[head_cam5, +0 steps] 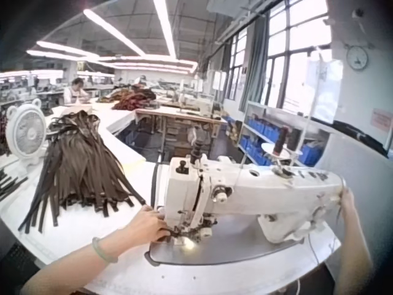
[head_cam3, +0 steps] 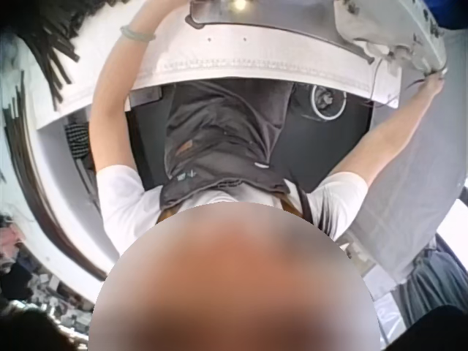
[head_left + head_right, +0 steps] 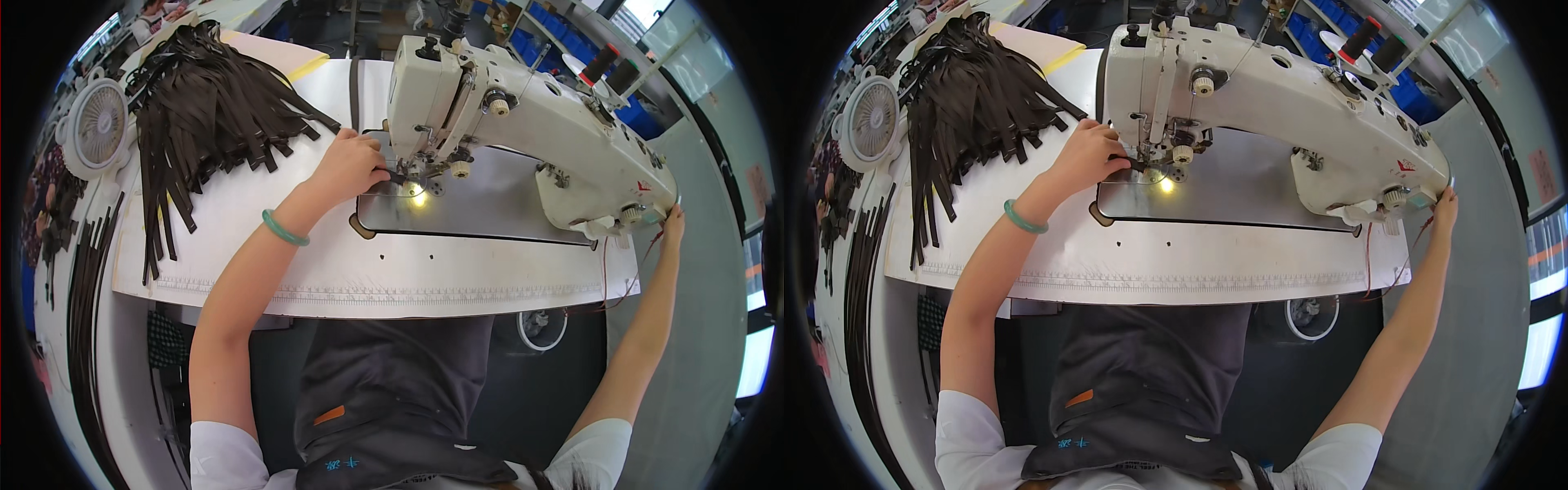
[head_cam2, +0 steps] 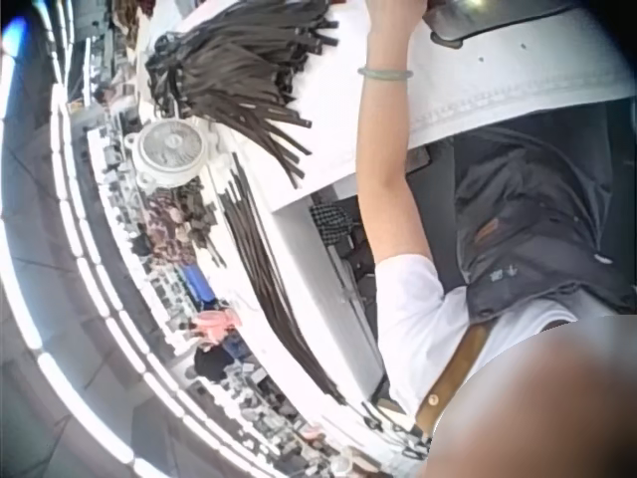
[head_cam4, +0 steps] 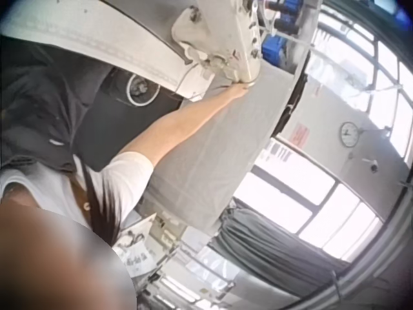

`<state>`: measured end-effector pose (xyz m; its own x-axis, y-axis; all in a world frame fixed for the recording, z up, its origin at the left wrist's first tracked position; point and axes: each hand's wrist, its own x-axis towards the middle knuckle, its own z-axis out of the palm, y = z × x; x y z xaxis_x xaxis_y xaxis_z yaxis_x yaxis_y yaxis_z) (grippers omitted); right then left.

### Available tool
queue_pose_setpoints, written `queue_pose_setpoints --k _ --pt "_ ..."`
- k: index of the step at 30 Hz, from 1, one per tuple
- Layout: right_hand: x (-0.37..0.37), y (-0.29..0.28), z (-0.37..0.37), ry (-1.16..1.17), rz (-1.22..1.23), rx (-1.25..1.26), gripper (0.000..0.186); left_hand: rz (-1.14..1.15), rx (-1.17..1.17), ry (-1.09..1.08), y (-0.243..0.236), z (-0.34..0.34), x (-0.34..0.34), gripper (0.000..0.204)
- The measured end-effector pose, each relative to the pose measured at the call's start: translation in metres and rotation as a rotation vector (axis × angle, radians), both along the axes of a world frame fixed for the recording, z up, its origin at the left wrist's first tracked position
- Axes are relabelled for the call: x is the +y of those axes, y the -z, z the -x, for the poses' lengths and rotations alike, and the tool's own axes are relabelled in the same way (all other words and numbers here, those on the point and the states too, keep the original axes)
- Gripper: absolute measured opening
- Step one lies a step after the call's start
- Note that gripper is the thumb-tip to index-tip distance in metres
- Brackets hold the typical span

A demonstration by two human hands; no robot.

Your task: The recorder uses a sewing machine to stitch together or reinforce thin leather or fabric straps.

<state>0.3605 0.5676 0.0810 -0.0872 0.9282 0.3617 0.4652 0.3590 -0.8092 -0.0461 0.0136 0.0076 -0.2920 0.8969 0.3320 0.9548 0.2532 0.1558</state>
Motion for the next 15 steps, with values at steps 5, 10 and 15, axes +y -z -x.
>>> queue_pose_setpoints --k 5,10,15 --pt "0.003 0.001 0.002 -0.045 0.019 0.075 0.042 -0.265 -0.350 -0.068 0.024 -0.016 -0.005 0.008" --pt "-0.001 0.000 0.001 -0.024 0.029 0.062 0.043 -0.351 -0.316 0.129 0.032 -0.012 0.000 0.009" --pt "-0.008 -0.025 0.009 0.020 0.104 -0.251 0.045 -0.360 -0.311 0.138 0.032 -0.010 -0.003 0.010"
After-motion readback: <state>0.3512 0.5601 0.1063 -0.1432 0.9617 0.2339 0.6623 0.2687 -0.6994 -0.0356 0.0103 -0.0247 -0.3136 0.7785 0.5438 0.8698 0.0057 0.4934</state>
